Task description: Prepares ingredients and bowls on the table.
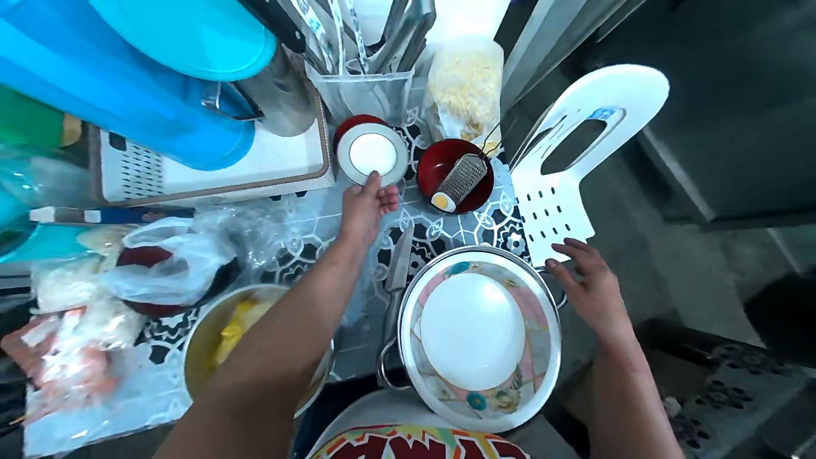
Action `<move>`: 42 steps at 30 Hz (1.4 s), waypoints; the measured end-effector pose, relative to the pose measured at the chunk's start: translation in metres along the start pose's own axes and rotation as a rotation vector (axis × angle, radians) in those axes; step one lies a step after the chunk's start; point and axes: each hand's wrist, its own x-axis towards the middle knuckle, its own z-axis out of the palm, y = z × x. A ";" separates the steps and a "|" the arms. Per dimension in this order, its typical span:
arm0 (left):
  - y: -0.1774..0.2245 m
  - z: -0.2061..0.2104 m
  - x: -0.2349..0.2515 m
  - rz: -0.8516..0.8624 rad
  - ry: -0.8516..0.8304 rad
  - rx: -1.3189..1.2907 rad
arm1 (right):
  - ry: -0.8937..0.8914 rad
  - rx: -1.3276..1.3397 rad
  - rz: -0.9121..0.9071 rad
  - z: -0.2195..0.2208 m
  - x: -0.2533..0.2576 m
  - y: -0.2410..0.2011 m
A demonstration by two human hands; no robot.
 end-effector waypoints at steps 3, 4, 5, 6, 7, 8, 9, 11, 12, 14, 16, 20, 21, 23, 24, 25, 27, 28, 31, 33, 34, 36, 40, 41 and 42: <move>0.000 0.001 -0.016 0.018 -0.083 0.031 | -0.013 0.004 0.001 0.003 0.002 -0.003; 0.001 0.003 -0.020 0.016 -0.102 0.033 | -0.015 0.002 -0.004 0.005 0.002 -0.003; 0.002 0.004 -0.023 0.015 -0.115 0.026 | -0.019 0.002 -0.008 0.006 0.003 -0.004; 0.004 0.005 -0.024 0.015 -0.114 0.009 | -0.027 0.002 -0.011 0.008 0.004 -0.005; 0.006 0.006 -0.023 0.019 -0.100 -0.014 | -0.032 0.000 -0.018 0.009 0.004 -0.007; 0.008 0.007 -0.018 0.024 -0.073 -0.039 | -0.037 -0.005 -0.022 0.010 0.005 -0.009; 0.009 0.007 -0.012 0.021 -0.043 -0.064 | -0.045 -0.015 -0.023 0.011 0.005 -0.011; 0.011 0.003 0.005 -0.004 0.014 -0.071 | -0.056 -0.036 -0.021 0.014 0.005 -0.013; 0.011 0.001 0.012 -0.025 0.040 -0.052 | -0.061 -0.045 -0.018 0.015 0.005 -0.014; 0.011 -0.002 0.020 -0.060 0.077 0.018 | -0.066 -0.058 -0.016 0.016 0.003 -0.015; 0.012 -0.005 0.022 -0.116 0.091 0.089 | -0.077 -0.060 0.001 0.015 0.002 -0.017; 0.010 -0.017 0.017 -0.228 0.013 0.238 | -0.052 -0.083 -0.003 0.015 -0.004 -0.016; 0.012 -0.019 0.010 -0.236 -0.051 0.281 | -0.039 -0.093 -0.010 0.014 -0.006 -0.017; 0.016 -0.028 -0.011 -0.173 -0.197 0.387 | -0.013 -0.119 -0.032 0.008 -0.012 -0.021; 0.017 -0.034 -0.024 -0.112 -0.261 0.440 | 0.000 -0.134 -0.048 0.004 -0.015 -0.024; 0.019 -0.043 -0.039 -0.040 -0.314 0.499 | 0.016 -0.152 -0.069 -0.001 -0.019 -0.026; 0.025 -0.067 -0.072 0.109 -0.386 0.635 | 0.055 -0.184 -0.101 -0.011 -0.027 -0.034; 0.027 -0.082 -0.089 0.203 -0.390 0.708 | 0.079 -0.199 -0.118 -0.016 -0.032 -0.041; 0.030 -0.142 -0.133 0.514 -0.288 0.865 | 0.158 -0.217 -0.202 -0.025 -0.057 -0.074; 0.033 -0.188 -0.155 0.622 -0.158 0.930 | 0.167 -0.168 -0.288 -0.018 -0.077 -0.106; 0.032 -0.212 -0.163 0.650 -0.083 0.947 | 0.143 -0.124 -0.334 -0.010 -0.087 -0.124; 0.028 -0.257 -0.176 0.661 0.051 0.973 | 0.051 -0.028 -0.431 0.016 -0.107 -0.163; 0.007 -0.322 -0.200 0.370 0.147 1.003 | -0.260 0.058 -0.516 0.094 -0.140 -0.227; 0.000 -0.333 -0.204 0.273 0.136 1.011 | -0.337 0.030 -0.486 0.113 -0.146 -0.237; -0.010 -0.344 -0.206 0.191 0.110 1.013 | -0.408 -0.027 -0.445 0.131 -0.151 -0.247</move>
